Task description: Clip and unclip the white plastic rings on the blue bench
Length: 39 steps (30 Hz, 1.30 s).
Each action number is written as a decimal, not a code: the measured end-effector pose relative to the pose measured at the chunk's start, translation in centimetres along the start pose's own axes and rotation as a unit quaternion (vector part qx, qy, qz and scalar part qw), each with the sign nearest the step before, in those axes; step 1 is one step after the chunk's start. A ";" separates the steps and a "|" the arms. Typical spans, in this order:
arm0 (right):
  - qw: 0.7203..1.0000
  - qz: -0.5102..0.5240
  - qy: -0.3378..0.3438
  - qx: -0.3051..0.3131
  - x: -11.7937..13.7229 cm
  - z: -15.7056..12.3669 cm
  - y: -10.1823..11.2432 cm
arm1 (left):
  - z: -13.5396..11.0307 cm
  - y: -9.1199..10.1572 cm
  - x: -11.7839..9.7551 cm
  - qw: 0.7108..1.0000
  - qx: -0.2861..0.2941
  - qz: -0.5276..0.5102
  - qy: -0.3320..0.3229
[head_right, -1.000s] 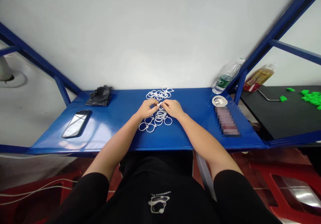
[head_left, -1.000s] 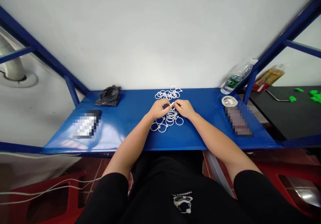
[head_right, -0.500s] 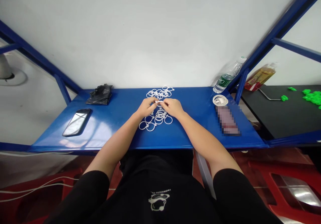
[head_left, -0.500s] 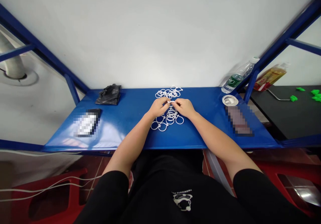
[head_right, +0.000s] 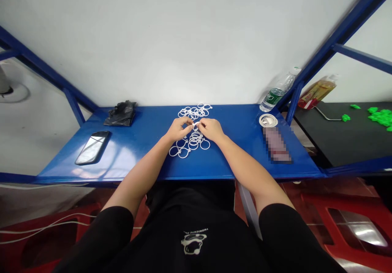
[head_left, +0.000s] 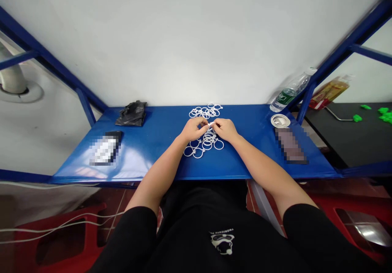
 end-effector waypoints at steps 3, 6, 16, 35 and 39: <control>1.000 -0.017 -0.013 0.001 0.2 0.0 0.1 | 0.0 0.0 -0.1 1.000 -0.005 -0.002 -0.009; 0.999 -0.045 -0.026 -0.009 0.5 0.0 0.3 | 0.0 -0.1 -0.1 1.000 0.000 -0.001 -0.014; 0.993 -0.109 -0.018 -0.044 1.0 -0.3 0.3 | 0.0 -0.1 0.0 1.000 -0.010 0.010 -0.022; 0.989 -0.134 -0.025 -0.055 1.5 -0.5 0.1 | -0.2 -0.2 0.5 0.999 -0.029 0.021 -0.013; 0.990 -0.134 -0.017 -0.044 1.4 -0.5 0.0 | -0.2 -0.2 0.7 0.999 -0.030 0.012 -0.012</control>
Point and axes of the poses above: each hand's wrist, its own z-axis towards the middle knuckle, its own y-axis out of the back of the hand, x = y × z, the point moved 2 cm from there along z, towards the middle knuckle, and after that the axes turned 6 degrees about -y, right-handed, at the moved point
